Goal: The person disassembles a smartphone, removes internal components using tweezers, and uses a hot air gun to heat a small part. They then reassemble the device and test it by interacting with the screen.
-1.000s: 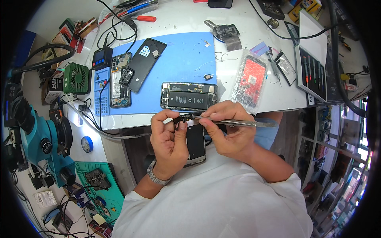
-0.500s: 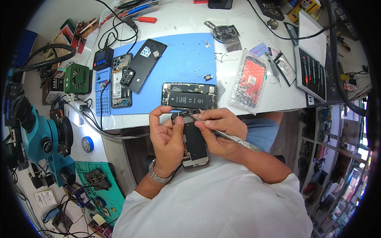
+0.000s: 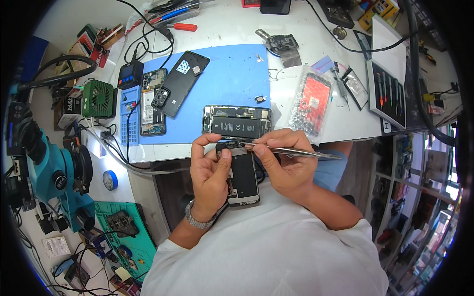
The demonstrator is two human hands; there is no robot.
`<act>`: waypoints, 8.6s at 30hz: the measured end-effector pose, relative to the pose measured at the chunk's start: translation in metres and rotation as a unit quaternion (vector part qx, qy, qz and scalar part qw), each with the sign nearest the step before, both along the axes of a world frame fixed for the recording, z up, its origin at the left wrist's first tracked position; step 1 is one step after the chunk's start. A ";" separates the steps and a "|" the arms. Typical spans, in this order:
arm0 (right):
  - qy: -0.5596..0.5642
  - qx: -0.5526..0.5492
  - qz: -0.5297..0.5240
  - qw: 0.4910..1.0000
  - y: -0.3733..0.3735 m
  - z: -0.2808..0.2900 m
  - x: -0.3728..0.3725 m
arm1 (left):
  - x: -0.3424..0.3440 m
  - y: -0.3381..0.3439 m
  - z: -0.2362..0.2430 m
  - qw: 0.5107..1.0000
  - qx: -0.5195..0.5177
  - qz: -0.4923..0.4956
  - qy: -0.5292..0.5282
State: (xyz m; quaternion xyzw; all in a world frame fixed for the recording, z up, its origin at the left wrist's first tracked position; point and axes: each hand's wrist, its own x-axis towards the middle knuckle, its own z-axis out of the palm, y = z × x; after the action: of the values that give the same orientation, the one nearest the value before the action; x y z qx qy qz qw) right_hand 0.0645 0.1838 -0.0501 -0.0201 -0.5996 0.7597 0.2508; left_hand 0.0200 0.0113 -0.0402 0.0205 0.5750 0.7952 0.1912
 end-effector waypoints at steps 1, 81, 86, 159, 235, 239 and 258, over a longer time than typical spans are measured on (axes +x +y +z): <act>-0.002 0.006 0.008 1.000 0.004 -0.001 0.001 | 0.000 -0.003 0.001 1.000 -0.006 -0.016 0.013; 0.158 -0.114 -0.091 0.977 0.074 0.052 0.005 | -0.005 -0.001 0.006 0.998 -0.006 -0.034 -0.046; 0.312 -0.053 -0.323 0.892 0.130 0.071 0.019 | -0.003 0.020 0.020 0.999 0.007 0.006 -0.033; 0.038 -0.136 -0.158 0.977 0.089 0.082 0.061 | -0.015 0.007 0.011 0.851 0.448 -0.181 -0.206; 0.034 -0.334 -0.142 0.931 0.126 0.045 0.050 | -0.016 -0.003 0.007 0.965 0.021 -0.169 0.201; 0.033 -0.328 -0.148 0.932 0.127 0.044 0.050 | -0.016 -0.003 0.008 0.966 0.026 -0.169 0.193; 0.037 -0.357 -0.176 0.917 0.120 0.048 0.048 | -0.007 0.001 0.009 0.975 0.063 -0.167 0.130</act>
State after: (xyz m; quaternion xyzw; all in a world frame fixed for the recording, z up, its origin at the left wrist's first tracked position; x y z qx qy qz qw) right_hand 0.1122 0.3039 -0.0021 -0.1853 -0.2656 0.8672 0.3783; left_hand 0.0130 0.0124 -0.0307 0.2315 0.5323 0.7772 0.2431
